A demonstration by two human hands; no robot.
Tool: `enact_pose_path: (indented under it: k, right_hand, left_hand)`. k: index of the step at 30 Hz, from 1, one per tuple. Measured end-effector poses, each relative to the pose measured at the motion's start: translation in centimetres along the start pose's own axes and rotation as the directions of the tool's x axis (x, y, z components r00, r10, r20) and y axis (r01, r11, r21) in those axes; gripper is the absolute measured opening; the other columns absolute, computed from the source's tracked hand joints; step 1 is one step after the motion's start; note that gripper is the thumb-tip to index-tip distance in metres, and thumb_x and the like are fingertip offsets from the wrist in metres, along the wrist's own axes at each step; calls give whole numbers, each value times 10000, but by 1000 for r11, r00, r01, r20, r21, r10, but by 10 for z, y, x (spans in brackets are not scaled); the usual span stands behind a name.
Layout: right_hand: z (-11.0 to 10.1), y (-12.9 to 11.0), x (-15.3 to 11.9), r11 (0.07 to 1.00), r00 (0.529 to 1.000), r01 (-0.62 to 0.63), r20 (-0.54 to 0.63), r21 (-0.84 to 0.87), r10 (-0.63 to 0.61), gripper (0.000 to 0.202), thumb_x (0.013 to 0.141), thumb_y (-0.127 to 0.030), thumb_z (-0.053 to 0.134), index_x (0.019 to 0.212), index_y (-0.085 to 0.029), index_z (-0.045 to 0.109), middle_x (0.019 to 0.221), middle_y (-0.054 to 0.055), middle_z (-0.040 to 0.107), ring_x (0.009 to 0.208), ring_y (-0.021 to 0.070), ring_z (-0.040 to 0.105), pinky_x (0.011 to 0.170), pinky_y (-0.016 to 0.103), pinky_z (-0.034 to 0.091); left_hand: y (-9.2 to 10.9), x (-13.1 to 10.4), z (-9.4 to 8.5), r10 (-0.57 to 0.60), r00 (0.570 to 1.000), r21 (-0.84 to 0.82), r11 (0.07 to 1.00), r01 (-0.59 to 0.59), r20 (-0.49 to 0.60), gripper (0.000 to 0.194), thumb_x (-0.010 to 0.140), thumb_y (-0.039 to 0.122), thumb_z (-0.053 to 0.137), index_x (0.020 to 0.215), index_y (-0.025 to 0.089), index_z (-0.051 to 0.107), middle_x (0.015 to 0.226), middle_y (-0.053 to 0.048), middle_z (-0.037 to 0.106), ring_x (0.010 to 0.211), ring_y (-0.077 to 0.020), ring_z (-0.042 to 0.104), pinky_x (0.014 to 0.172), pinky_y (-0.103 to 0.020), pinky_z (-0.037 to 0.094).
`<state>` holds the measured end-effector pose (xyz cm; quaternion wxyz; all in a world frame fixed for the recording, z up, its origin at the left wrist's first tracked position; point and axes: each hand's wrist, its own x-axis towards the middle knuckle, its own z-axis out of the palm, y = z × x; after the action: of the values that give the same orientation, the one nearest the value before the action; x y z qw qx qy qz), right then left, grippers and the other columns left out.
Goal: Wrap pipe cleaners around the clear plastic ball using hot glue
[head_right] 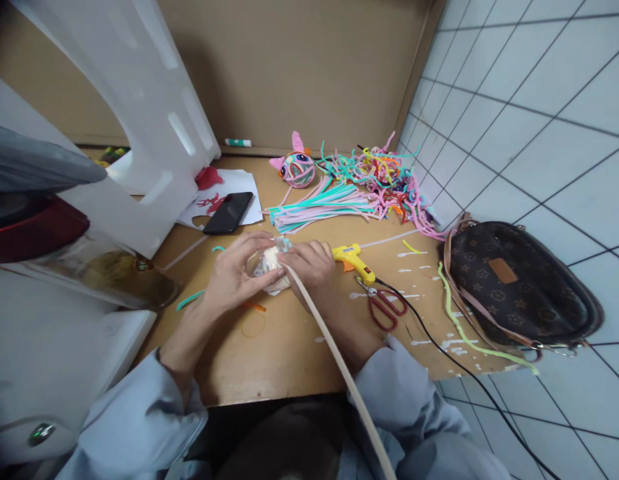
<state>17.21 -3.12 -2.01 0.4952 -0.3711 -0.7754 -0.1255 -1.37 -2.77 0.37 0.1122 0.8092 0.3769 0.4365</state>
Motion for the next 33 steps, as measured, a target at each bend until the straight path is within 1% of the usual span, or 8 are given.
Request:
enact_pose_path:
  k: [5,9,13,17,20,23,29,33]
  right_hand:
    - [-6,-1,4,999,999,11,48,50,-13,150,967,-235,580,896,-252,711,800,10,688,799,155,556,760,322,369]
    - [-17,-5,11,997,990,10,140,82,-22,134,966,-262,574,932,-231,699,862,24,680,858,171,553,794,343,358]
    - [-26,-9,16,998,980,14,196,66,-26,194,970,-313,527,966,-215,694,894,40,634,882,192,534,802,363,342]
    - [-27,-8,13,999,973,40,226,20,-43,201,975,-327,521,1009,-221,688,901,43,611,888,204,510,807,372,327]
    - [-24,-6,10,999,972,51,230,0,-50,173,976,-333,552,1016,-234,688,879,34,597,875,204,493,787,359,317]
    - [-21,-4,8,998,974,60,216,25,-64,149,976,-288,560,1027,-228,686,852,30,577,844,197,476,748,338,318]
    - [-16,-5,6,997,978,31,204,68,-44,180,991,-236,503,1024,-221,679,822,38,549,807,196,460,733,330,374]
    - [-17,-6,6,995,977,49,201,88,-66,170,992,-211,501,1011,-203,670,828,40,550,812,193,466,729,323,388]
  left_hand:
    - [2,1,-3,9,1000,8,1000,-9,23,359,832,413,695,1109,189,653,1224,-132,674,1118,-252,667,998,-402,533]
    - [4,1,-5,11,999,13,1000,-12,46,340,833,356,664,1132,195,642,1239,-128,671,1139,-256,659,1016,-410,526]
    - [4,0,-5,28,998,11,1000,-28,50,341,839,341,653,1145,190,633,1231,-131,670,1159,-256,653,1019,-402,526]
    - [4,0,-6,20,999,20,1000,-21,49,350,842,357,665,1143,181,632,1264,-144,658,1185,-263,643,1031,-407,519]
    - [4,0,-6,25,998,17,1000,-26,59,351,835,354,666,1141,185,634,1266,-143,670,1174,-272,652,1029,-423,521]
    - [5,1,-5,36,998,8,999,-36,56,338,834,341,667,1132,186,637,1208,-137,702,1148,-275,667,1014,-425,529]
    - [6,2,-4,67,997,15,998,-68,39,327,837,331,662,1126,181,629,1139,-126,725,1120,-269,679,988,-400,538]
    - [5,1,-5,10,999,45,999,-12,50,393,826,352,670,1171,175,608,1160,-125,713,1097,-269,685,983,-392,536]
